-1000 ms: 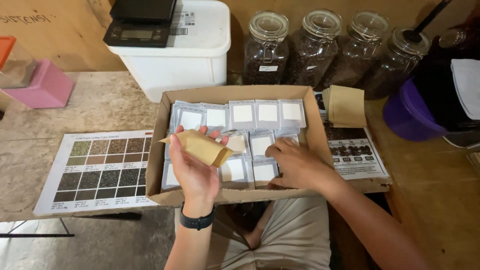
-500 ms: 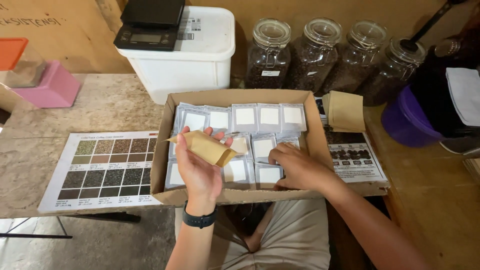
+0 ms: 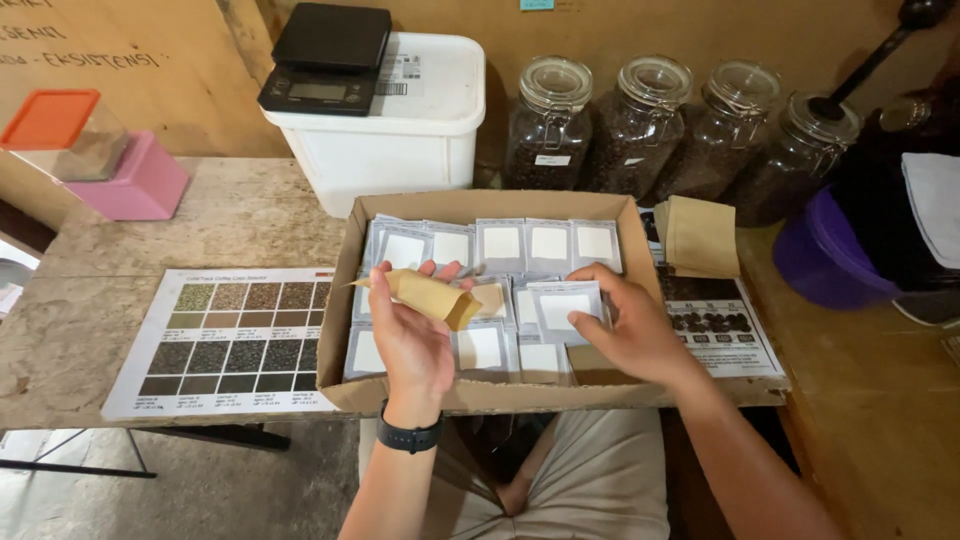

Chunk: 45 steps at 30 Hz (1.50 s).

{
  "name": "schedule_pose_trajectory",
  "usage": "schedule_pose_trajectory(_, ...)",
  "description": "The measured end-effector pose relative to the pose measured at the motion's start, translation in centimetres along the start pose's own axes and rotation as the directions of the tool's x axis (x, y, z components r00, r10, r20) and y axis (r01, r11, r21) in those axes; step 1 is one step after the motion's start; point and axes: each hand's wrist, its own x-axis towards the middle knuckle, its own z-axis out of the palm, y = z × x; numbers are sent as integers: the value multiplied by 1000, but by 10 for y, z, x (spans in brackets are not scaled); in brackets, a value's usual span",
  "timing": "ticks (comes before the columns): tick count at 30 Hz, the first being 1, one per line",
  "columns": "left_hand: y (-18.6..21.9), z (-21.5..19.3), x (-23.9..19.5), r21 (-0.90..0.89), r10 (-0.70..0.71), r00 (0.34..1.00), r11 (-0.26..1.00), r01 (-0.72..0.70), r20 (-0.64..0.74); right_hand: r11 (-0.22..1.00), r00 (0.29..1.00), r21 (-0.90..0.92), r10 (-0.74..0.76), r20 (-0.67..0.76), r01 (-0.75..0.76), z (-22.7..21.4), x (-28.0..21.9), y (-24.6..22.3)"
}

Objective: The person folds small paper envelopes and arranges them inside a cardboard box. They pick up individual envelopes, fold the top edges by hand, and place them in organized rows.

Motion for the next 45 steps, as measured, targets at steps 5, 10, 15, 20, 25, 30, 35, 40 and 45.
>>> schedule_pose_trajectory(5, -1, 1, -1, 0, 11, 1000, 1000, -11, 9, 950, 957, -162, -281, -67, 268, 25, -11, -13)
schedule_pose_trajectory(10, -6, 0, 3, 7, 48, 999, 999, -48, -1, 740, 720, -353, -660, -217, 572, 58, -9, -38)
schedule_pose_trajectory(15, -10, -7, 5, 15, 67, 998, 998, -67, 13, 624, 580, -433, -776, -247, 650, 73, -3, -44)
schedule_pose_trajectory(20, -14, -9, 8, 24, 80, 997, 996, -81, 23, 537, 485, -494, -840, -242, 684, 80, 1, -45)
schedule_pose_trajectory(25, -9, -2, 1, 48, 95, 995, 994, -96, 25, 515, 462, -502, -855, -237, 695, 82, 3, -52)
schedule_pose_trajectory(30, -8, 0, -2, 55, 108, 994, 993, -109, 30, 526, 481, -499, -846, -228, 689, 85, 3, -55)
schedule_pose_trajectory(35, -8, 1, -1, 70, 104, 993, 992, -107, 48, 533, 475, -512, -843, -253, 674, 90, 6, -62)
schedule_pose_trajectory(40, -12, -5, 3, 68, 72, 995, 995, -76, 65, 575, 491, -475, -817, -301, 666, 92, 8, -70)
schedule_pose_trajectory(45, -10, -7, 6, 3, 8, 999, 1000, -8, 39, 659, 561, -349, -751, -348, 666, 95, 5, -60)
